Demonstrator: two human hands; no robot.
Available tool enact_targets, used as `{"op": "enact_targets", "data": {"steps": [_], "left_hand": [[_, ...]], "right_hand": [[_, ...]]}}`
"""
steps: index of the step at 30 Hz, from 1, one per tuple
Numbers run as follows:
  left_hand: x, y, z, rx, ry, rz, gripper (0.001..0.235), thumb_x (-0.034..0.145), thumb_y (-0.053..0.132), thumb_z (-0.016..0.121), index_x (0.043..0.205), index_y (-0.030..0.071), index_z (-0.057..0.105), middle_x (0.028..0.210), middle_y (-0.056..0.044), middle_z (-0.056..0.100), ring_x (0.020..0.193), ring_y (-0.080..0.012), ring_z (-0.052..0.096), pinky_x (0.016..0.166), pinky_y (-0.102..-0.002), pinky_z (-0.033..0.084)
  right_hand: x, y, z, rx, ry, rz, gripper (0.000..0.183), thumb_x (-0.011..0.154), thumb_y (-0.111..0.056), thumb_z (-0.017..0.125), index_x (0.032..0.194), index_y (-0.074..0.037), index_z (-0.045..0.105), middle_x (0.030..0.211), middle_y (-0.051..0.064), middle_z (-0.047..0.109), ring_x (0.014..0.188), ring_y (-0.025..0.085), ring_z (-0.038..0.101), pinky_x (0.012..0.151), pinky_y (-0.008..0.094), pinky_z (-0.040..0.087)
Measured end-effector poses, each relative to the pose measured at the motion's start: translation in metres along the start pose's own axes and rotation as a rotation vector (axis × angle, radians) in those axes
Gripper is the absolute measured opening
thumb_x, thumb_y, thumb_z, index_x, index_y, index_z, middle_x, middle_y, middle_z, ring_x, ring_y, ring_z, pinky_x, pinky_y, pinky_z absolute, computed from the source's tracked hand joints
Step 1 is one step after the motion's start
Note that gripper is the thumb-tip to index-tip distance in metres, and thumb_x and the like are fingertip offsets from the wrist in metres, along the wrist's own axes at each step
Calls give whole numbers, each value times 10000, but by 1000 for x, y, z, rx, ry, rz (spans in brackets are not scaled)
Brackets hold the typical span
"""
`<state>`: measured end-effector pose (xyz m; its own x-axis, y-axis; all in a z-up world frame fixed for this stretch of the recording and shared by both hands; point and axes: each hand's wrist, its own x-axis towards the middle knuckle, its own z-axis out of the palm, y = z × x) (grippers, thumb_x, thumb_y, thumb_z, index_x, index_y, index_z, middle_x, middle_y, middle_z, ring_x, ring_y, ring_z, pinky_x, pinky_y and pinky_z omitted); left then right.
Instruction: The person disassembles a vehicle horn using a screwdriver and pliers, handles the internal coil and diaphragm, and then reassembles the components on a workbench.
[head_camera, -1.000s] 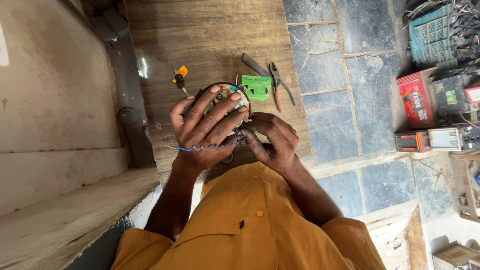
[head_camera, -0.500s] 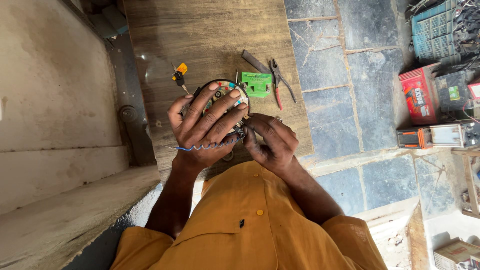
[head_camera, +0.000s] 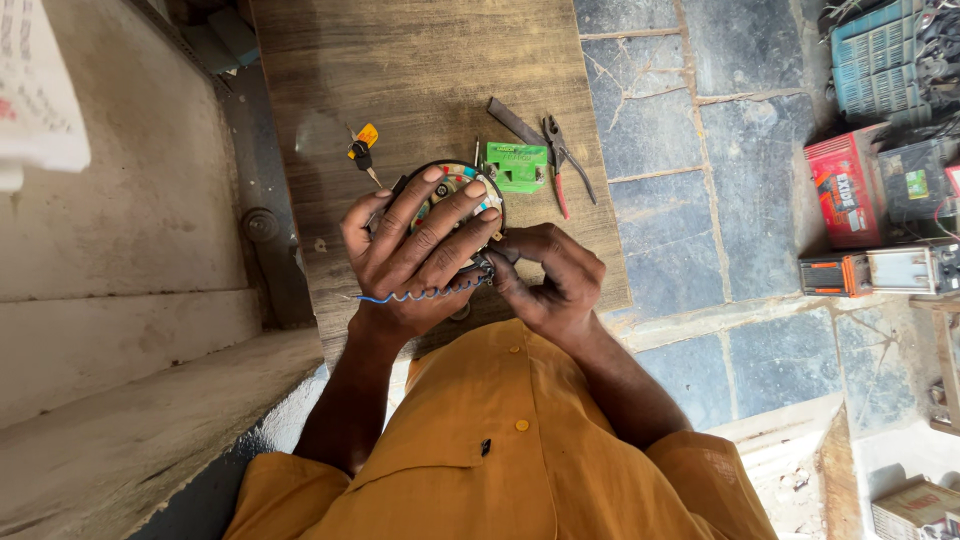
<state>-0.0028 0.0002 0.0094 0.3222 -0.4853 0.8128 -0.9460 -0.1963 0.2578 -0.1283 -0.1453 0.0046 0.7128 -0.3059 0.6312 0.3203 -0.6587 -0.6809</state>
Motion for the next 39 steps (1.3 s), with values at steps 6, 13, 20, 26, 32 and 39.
{"op": "enact_targets", "data": {"steps": [6, 13, 20, 26, 32, 39], "left_hand": [[1, 0, -2, -10, -43, -19, 271, 1021, 450, 743, 1254, 312, 744, 1396, 80, 668, 1359, -190, 575, 1128, -435, 334], [0, 1, -1, -15, -66, -25, 266, 1000, 421, 768, 1237, 301, 763, 1401, 79, 671, 1368, -193, 577, 1129, -434, 331], [-1, 0, -4, -37, -99, -53, 340, 923, 388, 840, 1226, 265, 747, 1398, 50, 667, 1371, -214, 562, 1130, -452, 328], [-1, -3, -1, -59, -141, -66, 425, 825, 297, 867, 1224, 216, 746, 1401, 31, 670, 1378, -222, 567, 1119, -465, 340], [1, -8, -1, -80, -167, -115, 529, 753, 307, 869, 1242, 169, 722, 1380, -6, 676, 1355, -257, 580, 1102, -476, 343], [3, -7, 3, -70, -166, -113, 545, 749, 288, 854, 1255, 153, 702, 1365, -24, 678, 1353, -275, 587, 1106, -487, 348]], "right_hand": [[1, 7, -1, 190, -13, 82, 202, 891, 42, 814, 1048, 41, 687, 976, 144, 723, 888, 208, 731, 789, 311, 590], [2, 8, -1, 173, -13, 63, 197, 874, 50, 814, 1009, 21, 673, 946, 139, 720, 853, 211, 725, 771, 300, 565], [4, 9, 1, 195, 7, 18, 194, 874, 31, 798, 1028, 32, 680, 975, 150, 724, 878, 224, 738, 785, 320, 592], [2, 16, 2, 208, -21, 124, 201, 853, 1, 832, 962, 5, 663, 909, 113, 722, 815, 181, 718, 741, 301, 576], [-1, 24, 12, 155, -7, 18, 164, 911, -18, 813, 1029, -25, 700, 982, 100, 736, 881, 188, 734, 802, 307, 617], [6, 14, 7, 209, -13, 116, 338, 880, -54, 832, 1170, -3, 666, 969, 103, 705, 846, 185, 693, 765, 320, 584]]}}
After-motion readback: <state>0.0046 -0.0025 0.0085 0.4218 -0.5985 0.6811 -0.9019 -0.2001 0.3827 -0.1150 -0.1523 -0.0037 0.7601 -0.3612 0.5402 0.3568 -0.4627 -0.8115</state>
